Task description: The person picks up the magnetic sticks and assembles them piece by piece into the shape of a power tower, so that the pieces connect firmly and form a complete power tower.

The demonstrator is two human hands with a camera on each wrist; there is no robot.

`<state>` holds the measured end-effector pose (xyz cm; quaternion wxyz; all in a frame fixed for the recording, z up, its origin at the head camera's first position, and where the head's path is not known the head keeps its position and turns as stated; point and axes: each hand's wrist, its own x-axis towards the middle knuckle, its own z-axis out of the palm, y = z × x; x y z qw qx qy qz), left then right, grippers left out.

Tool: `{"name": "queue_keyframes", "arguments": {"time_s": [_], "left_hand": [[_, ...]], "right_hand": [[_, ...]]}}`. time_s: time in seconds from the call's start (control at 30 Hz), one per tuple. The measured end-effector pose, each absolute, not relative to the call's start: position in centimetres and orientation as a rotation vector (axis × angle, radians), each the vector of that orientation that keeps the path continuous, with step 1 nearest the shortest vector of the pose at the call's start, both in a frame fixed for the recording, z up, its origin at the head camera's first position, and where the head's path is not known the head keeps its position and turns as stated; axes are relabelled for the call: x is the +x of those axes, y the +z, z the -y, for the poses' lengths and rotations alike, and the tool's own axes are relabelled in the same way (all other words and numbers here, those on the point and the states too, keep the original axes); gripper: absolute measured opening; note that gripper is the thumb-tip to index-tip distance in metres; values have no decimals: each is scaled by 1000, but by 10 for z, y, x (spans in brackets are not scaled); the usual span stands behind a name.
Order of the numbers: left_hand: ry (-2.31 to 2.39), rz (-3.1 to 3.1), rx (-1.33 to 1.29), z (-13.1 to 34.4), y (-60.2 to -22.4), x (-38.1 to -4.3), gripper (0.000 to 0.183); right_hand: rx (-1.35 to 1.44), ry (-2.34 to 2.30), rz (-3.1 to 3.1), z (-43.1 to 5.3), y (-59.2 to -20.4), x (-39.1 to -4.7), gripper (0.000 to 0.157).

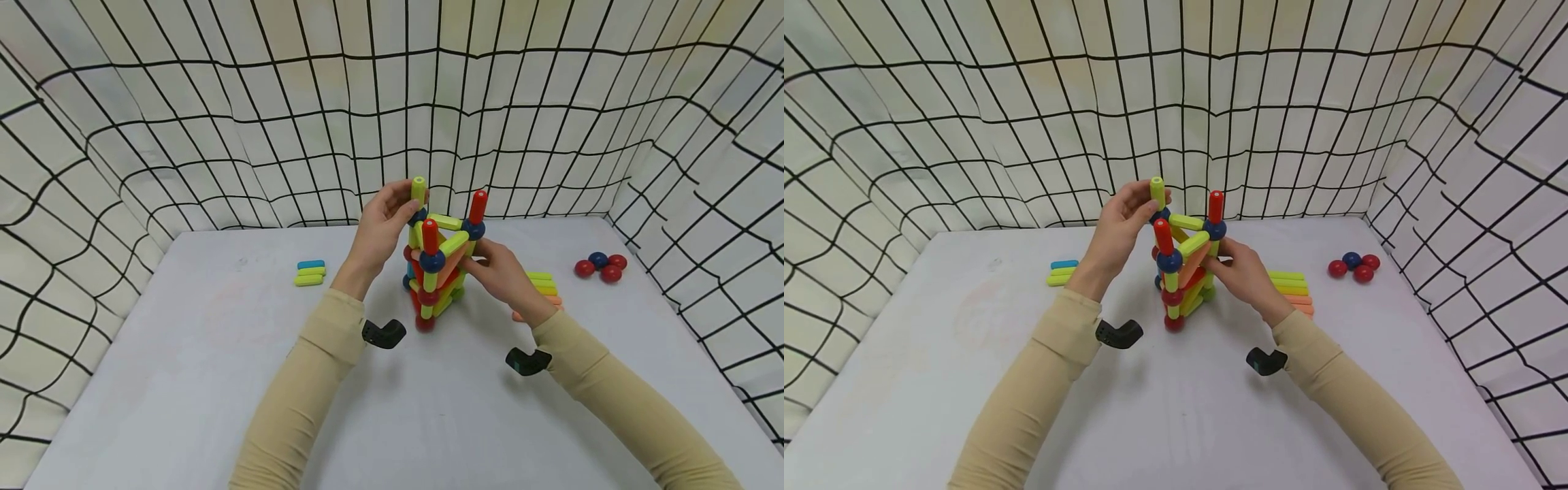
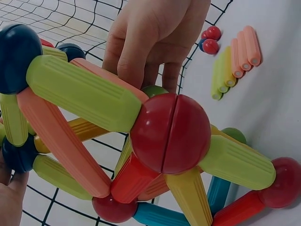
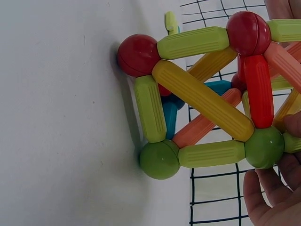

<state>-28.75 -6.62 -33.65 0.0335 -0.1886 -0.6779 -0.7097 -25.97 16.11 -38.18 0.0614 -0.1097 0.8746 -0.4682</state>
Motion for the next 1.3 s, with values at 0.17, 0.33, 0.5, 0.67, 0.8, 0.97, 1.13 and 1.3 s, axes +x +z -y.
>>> {"name": "queue_keyframes", "arguments": {"time_s": [0.17,0.33,0.5,0.67,0.8,0.97,1.13,1.3], "left_hand": [[-2190,2064,-601,66,-338,-288,37],[-2174,2067,-606,65,-337,-287,37],[-2153,2062,-629,64,-338,-288,36],[-2149,2063,-629,65,-339,-289,36],[-2126,2087,-621,66,-341,-290,37],[-2111,2154,-626,70,-348,-291,40],[-2123,2250,-644,76,-354,-293,46],[-2124,2358,-707,84,-353,-295,55]], "right_hand": [[-335,-1421,-2640,-162,-382,-259,46],[-338,-1423,-2639,-162,-382,-259,45],[-342,-1419,-2640,-162,-381,-259,44],[-375,-1417,-2648,-163,-381,-258,44],[-415,-1432,-2643,-168,-382,-257,47],[-453,-1478,-2639,-183,-387,-254,47],[-388,-1521,-2628,-204,-392,-247,51],[-234,-1539,-2617,-226,-395,-237,55]]}}
